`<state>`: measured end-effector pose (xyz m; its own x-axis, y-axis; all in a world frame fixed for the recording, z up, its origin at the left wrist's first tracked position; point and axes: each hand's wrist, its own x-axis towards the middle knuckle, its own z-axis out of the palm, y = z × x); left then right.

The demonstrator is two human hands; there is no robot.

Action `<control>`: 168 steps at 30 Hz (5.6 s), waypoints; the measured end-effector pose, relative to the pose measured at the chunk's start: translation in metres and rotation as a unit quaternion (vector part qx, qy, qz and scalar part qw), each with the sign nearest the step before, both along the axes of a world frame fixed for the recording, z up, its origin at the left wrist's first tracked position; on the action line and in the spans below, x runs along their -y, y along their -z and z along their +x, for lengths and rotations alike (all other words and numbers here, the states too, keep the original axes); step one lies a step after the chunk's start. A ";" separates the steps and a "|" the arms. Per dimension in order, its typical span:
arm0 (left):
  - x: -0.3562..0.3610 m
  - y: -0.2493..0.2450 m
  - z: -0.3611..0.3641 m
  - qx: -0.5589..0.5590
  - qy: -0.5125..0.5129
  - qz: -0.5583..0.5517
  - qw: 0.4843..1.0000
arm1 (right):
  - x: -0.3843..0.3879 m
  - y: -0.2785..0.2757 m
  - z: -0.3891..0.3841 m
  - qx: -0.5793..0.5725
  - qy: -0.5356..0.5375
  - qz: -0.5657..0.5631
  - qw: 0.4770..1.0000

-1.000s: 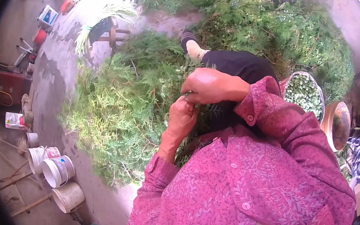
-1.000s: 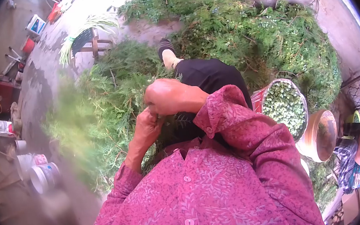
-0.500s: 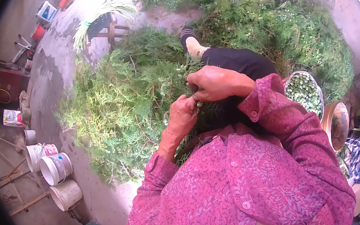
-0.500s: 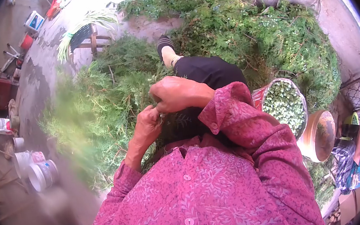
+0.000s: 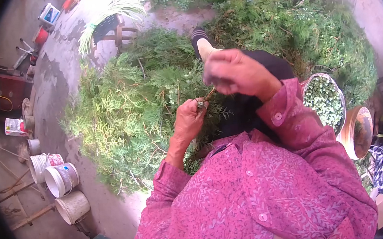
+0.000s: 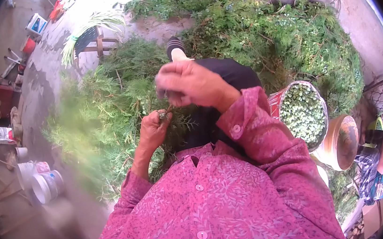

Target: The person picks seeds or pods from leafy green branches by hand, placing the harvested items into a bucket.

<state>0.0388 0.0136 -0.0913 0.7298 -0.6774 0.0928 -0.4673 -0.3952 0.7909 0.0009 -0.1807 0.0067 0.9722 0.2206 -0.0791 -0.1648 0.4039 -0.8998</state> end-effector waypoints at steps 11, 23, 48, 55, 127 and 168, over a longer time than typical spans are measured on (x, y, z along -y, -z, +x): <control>-0.013 0.016 0.013 -0.167 -0.006 -0.118 0.979 | -0.051 0.057 -0.014 0.271 0.145 -0.490 0.816; -0.012 -0.019 0.010 -0.298 -0.068 -0.145 0.941 | -0.030 0.036 -0.013 -0.030 0.033 0.269 0.962; -0.013 -0.021 0.020 -0.245 -0.122 -0.199 0.941 | -0.073 0.075 -0.015 0.123 0.144 -0.486 0.853; -0.016 -0.021 0.019 -0.282 -0.143 -0.224 0.922 | -0.065 0.081 -0.014 0.082 0.182 -0.445 0.873; -0.044 -0.049 0.028 -0.310 -0.307 -0.353 0.828 | 0.020 0.003 -0.074 0.036 0.204 0.031 0.978; 0.077 0.033 0.074 -0.437 -0.095 -0.360 0.819 | 0.211 0.142 -0.304 -0.275 0.619 -0.407 0.612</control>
<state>0.1130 -0.0634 -0.1246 0.8159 -0.5440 -0.1959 0.4177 0.3203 0.8503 -0.3026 -0.3919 -0.1358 0.1304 -0.9895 -0.0629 -0.5551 -0.0203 -0.8315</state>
